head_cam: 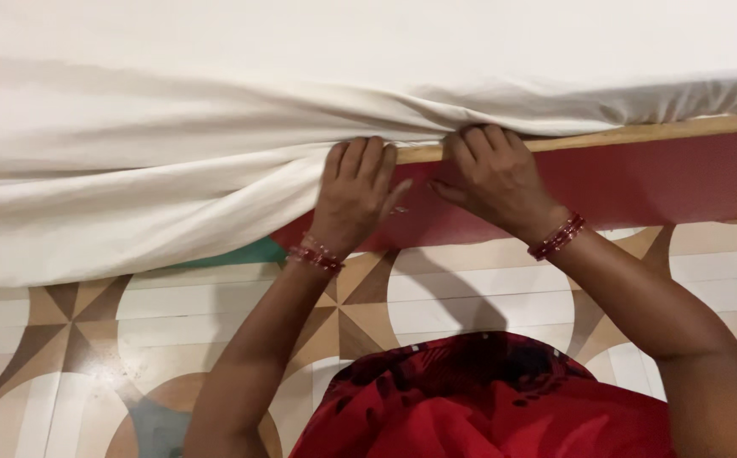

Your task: The person tucks a white bedsheet into a red bed frame by hand, working along the edges of the mattress.

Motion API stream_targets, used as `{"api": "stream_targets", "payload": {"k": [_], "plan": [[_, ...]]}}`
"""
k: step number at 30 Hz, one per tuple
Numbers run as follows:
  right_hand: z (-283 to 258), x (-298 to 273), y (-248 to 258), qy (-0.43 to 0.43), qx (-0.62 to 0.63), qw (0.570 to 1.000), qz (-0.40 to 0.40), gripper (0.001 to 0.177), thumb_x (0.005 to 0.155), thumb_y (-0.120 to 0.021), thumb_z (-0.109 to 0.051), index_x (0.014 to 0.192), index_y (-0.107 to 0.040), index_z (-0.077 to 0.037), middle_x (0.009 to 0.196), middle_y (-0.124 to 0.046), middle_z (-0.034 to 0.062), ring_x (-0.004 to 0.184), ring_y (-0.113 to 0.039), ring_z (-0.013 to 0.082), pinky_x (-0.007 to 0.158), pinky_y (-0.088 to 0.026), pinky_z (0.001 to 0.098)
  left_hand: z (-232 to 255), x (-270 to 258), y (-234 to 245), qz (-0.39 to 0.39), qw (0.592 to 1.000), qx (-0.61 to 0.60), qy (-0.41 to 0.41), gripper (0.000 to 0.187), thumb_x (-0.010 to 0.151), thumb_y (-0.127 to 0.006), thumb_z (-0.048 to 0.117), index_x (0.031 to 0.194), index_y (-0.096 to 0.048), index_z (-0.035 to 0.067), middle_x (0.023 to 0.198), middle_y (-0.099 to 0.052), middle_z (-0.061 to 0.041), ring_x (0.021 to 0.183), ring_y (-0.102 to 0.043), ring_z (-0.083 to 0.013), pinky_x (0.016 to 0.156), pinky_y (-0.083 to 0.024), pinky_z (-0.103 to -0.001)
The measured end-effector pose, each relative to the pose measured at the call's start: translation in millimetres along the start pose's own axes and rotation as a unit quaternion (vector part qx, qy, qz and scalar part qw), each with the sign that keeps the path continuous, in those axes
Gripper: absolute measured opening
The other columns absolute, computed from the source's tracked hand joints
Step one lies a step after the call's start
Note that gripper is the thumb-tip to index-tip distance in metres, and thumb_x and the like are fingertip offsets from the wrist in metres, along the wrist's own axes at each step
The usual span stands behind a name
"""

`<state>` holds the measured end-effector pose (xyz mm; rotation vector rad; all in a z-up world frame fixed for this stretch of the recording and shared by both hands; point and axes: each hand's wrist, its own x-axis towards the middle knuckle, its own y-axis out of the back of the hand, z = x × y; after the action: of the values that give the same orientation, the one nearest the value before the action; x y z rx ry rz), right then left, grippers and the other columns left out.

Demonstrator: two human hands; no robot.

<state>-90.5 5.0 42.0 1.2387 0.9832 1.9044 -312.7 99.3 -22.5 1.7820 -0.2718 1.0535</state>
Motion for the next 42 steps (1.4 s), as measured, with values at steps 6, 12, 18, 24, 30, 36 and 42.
{"api": "stream_targets", "payload": {"k": [6,12,18,24,30,36,42], "plan": [[2,15,-10,0.004,-0.02,1.0,0.01,0.058,0.078,-0.086,-0.057,0.097,-0.067,-0.006,0.093,-0.064,0.0109,0.088,-0.065,0.0259,0.077,-0.057,0.0385,-1,21,-21,0.031,0.999,0.003,-0.014,0.061,0.099,-0.064,0.059,0.102,-0.069,-0.002,0.098,-0.064,-0.015,0.095,-0.06,-0.0269,0.086,-0.052,-0.042],[4,19,-10,-0.002,-0.001,1.0,0.026,0.049,0.08,-0.088,-0.051,0.091,-0.068,-0.008,0.084,-0.066,0.0075,0.079,-0.067,0.0232,0.073,-0.057,0.0374,10,35,-27,-0.014,0.999,0.034,-0.008,0.069,0.1,-0.051,0.067,0.082,-0.067,0.002,0.076,-0.059,-0.011,0.074,-0.058,-0.0249,0.07,-0.051,-0.04],[2,14,-5,-0.065,0.047,0.997,-0.002,0.04,0.08,-0.085,-0.041,0.1,-0.071,-0.009,0.09,-0.068,0.0081,0.085,-0.069,0.0263,0.074,-0.057,0.0399,15,44,-23,0.014,0.998,0.063,0.004,0.064,0.099,-0.047,0.062,0.08,-0.067,0.004,0.073,-0.055,-0.011,0.073,-0.054,-0.0286,0.068,-0.049,-0.047],[-6,5,3,-0.088,0.078,0.993,-0.026,0.047,0.083,-0.08,-0.04,0.116,-0.07,-0.007,0.106,-0.069,0.0126,0.101,-0.066,0.0322,0.091,-0.054,0.0452,16,34,-18,-0.006,0.999,0.044,0.017,0.056,0.1,-0.051,0.055,0.097,-0.067,0.002,0.088,-0.059,-0.014,0.088,-0.055,-0.0299,0.083,-0.047,-0.048],[-6,-3,-10,-0.092,0.056,0.994,-0.013,0.059,0.085,-0.08,-0.048,0.123,-0.067,-0.004,0.113,-0.067,0.0133,0.109,-0.062,0.0321,0.1,-0.049,0.0475,14,13,-19,-0.038,0.998,0.044,0.022,0.06,0.095,-0.06,0.045,0.132,-0.056,-0.002,0.122,-0.06,-0.018,0.118,-0.054,-0.0319,0.107,-0.043,-0.047],[-31,1,-21,-0.05,0.054,0.994,0.083,0.056,0.09,-0.078,-0.048,0.125,-0.067,-0.007,0.12,-0.066,0.0122,0.116,-0.061,0.0274,0.099,-0.051,0.0433,-5,-29,-4,-0.099,0.988,-0.117,0.004,0.066,0.103,-0.056,0.024,0.16,-0.029,0.001,0.165,-0.03,-0.02,0.156,-0.026,-0.0329,0.133,-0.02,-0.046],[-90,65,-32,-0.011,0.071,0.995,0.076,0.065,0.087,-0.077,-0.062,0.117,-0.07,-0.005,0.104,-0.068,0.0109,0.094,-0.063,0.0236,0.077,-0.05,0.0366,-97,-87,58,-0.257,0.939,0.223,0.041,0.093,0.084,-0.066,0.0,0.164,-0.027,0.026,0.171,-0.017,0.0,0.157,-0.012,-0.0243,0.126,-0.012,-0.055]]}}
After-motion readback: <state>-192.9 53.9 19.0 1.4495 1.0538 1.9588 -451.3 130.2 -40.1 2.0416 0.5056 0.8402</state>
